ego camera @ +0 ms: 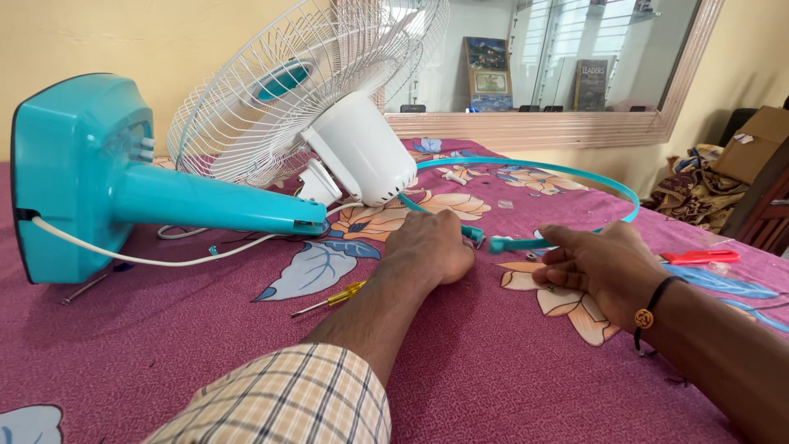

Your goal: The person uses a screwdriver to loosen and remove screws from the front grill of a teal and white electric fan. They detach the front grill and set it aside, exposing the fan blades and motor housing.

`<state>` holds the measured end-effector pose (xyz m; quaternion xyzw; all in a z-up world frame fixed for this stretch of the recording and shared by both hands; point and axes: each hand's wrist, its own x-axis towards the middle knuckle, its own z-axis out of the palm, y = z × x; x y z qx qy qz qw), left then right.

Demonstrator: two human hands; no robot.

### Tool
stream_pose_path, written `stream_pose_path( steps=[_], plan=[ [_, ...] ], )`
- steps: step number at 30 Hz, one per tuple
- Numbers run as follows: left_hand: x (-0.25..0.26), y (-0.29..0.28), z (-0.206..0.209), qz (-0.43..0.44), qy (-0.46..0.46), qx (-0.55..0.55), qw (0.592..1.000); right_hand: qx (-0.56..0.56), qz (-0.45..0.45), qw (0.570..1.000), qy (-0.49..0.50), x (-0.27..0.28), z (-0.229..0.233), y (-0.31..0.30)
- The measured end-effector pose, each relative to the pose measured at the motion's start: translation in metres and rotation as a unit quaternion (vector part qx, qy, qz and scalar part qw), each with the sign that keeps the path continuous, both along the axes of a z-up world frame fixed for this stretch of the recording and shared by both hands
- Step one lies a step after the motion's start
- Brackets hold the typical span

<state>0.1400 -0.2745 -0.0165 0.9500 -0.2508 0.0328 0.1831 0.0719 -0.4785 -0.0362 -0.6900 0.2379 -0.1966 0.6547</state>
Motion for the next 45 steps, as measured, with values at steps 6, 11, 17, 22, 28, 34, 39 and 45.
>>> stream_pose_path(
  steps=[6, 11, 17, 22, 28, 34, 39, 45],
  plan=[
    [-0.003, 0.005, 0.003, 0.027, 0.001, -0.066, 0.997, -0.033, 0.019, 0.999, -0.003, 0.000, -0.002, -0.001],
    [-0.012, 0.011, -0.003, 0.011, -0.024, -0.076, 0.997, -0.065, 0.037, 0.997, -0.019, -0.004, -0.004, 0.002],
    [-0.019, 0.015, -0.011, 0.018, -0.100, -0.113, 0.988, -0.166, 0.051, 0.985, -0.024, -0.016, 0.002, 0.017],
    [-0.021, 0.022, -0.001, 0.026, -0.232, -0.253, 0.939, -0.334, 0.029, 0.941, -0.048, -0.026, 0.009, 0.037],
    [-0.033, 0.058, 0.023, 0.074, -0.218, -0.351, 0.908, -0.368, 0.055, 0.927, -0.043, -0.030, 0.014, 0.065],
    [-0.031, 0.127, 0.031, 0.135, -0.270, -0.341, 0.890, -0.316, 0.133, 0.937, -0.069, -0.027, 0.032, 0.093],
    [-0.006, 0.159, 0.050, 0.136, -0.477, -0.328, 0.804, -0.333, 0.155, 0.927, -0.079, -0.020, 0.045, 0.109],
    [0.029, 0.159, 0.083, 0.134, -0.536, -0.274, 0.788, -0.310, 0.182, 0.932, -0.058, -0.017, 0.024, 0.110]
  ],
)
